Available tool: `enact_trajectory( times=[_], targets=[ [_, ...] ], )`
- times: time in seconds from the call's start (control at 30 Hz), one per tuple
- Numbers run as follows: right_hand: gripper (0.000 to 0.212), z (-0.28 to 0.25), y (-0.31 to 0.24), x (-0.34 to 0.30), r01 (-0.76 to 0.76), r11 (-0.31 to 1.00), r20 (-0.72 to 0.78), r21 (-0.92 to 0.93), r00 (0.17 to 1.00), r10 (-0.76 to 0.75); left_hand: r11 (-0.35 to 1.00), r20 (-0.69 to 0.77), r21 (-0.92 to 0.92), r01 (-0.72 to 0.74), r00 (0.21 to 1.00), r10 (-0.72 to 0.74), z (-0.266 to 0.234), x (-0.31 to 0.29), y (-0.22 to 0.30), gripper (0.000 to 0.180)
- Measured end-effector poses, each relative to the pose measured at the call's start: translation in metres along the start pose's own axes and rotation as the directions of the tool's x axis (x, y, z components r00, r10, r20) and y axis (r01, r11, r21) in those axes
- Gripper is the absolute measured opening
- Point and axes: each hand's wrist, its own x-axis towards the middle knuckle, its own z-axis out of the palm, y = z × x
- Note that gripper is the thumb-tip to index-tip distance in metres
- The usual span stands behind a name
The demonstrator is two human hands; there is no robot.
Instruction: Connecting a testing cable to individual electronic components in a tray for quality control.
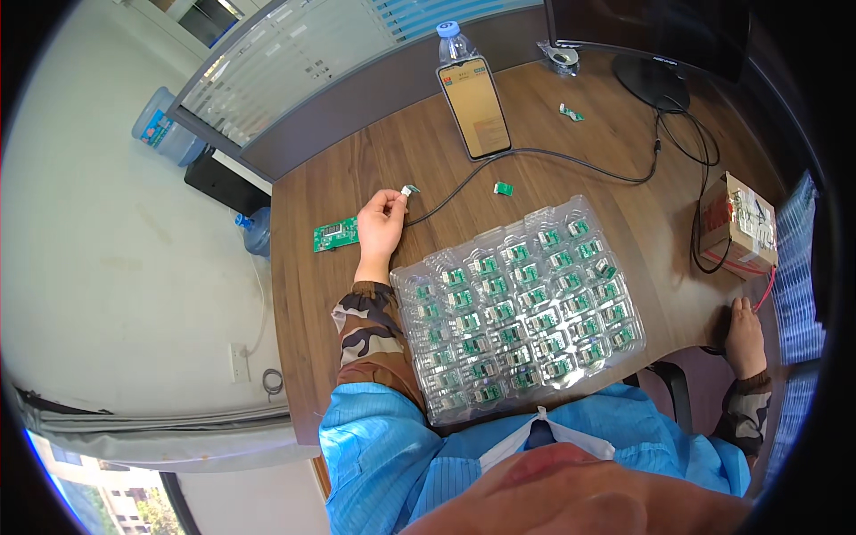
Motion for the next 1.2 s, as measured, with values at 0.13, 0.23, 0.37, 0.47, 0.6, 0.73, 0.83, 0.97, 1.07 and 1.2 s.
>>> enact_trajectory(
  times=[0.13,0.23,0.37,0.47,0.6,0.73,0.83,0.97,1.07,1.2],
  targets=[
    [0.019,-0.019,0.004,0.001,-0.009,1.000,0.022,0.022,1.000,0.009,0.998,-0.020,-0.057,-0.030,0.999,0.029,0.005,0.006,-0.012,0.009],
    [0.017,-0.076,-0.025,0.007,-0.007,0.994,-0.031,-0.106,1.000,0.004,1.000,-0.004,-0.016,-0.017,1.000,0.017,0.003,0.010,-0.010,0.009],
    [0.010,-0.134,-0.076,0.051,0.123,0.992,-0.134,-0.024,0.983,-0.125,1.000,-0.001,-0.007,-0.003,1.000,0.003,0.001,0.006,-0.010,0.009],
    [0.010,-0.175,-0.144,0.093,0.485,0.874,-0.358,-0.039,0.810,-0.465,1.000,-0.016,-0.006,0.005,1.000,-0.005,-0.006,0.005,-0.012,0.008],
    [0.015,-0.164,-0.211,0.173,0.755,0.653,-0.648,-0.061,0.468,-0.601,0.999,-0.033,-0.027,-0.032,0.999,0.031,0.002,0.002,-0.006,0.008],
    [0.025,-0.146,-0.260,0.236,0.774,0.605,-0.715,-0.188,0.314,-0.624,0.999,-0.031,-0.022,-0.037,0.999,0.036,0.005,0.005,-0.003,0.008],
    [0.025,-0.136,-0.284,0.256,0.774,0.598,-0.722,-0.206,0.292,-0.627,1.000,-0.038,-0.018,-0.019,0.999,0.018,0.002,0.004,-0.008,0.007],
    [0.025,-0.130,-0.295,0.271,0.761,0.600,-0.714,-0.245,0.277,-0.643,0.999,-0.038,-0.030,-0.012,0.999,0.011,0.001,0.003,-0.005,0.007],
    [0.025,-0.127,-0.297,0.275,0.755,0.614,-0.710,-0.231,0.300,-0.637,0.999,-0.040,-0.032,-0.008,0.999,0.006,0.002,0.004,-0.003,0.006],
    [0.023,-0.129,-0.297,0.271,0.769,0.591,-0.726,-0.243,0.260,-0.637,1.000,-0.027,-0.019,0.006,1.000,-0.006,0.002,0.003,-0.001,0.007]
  ],
)
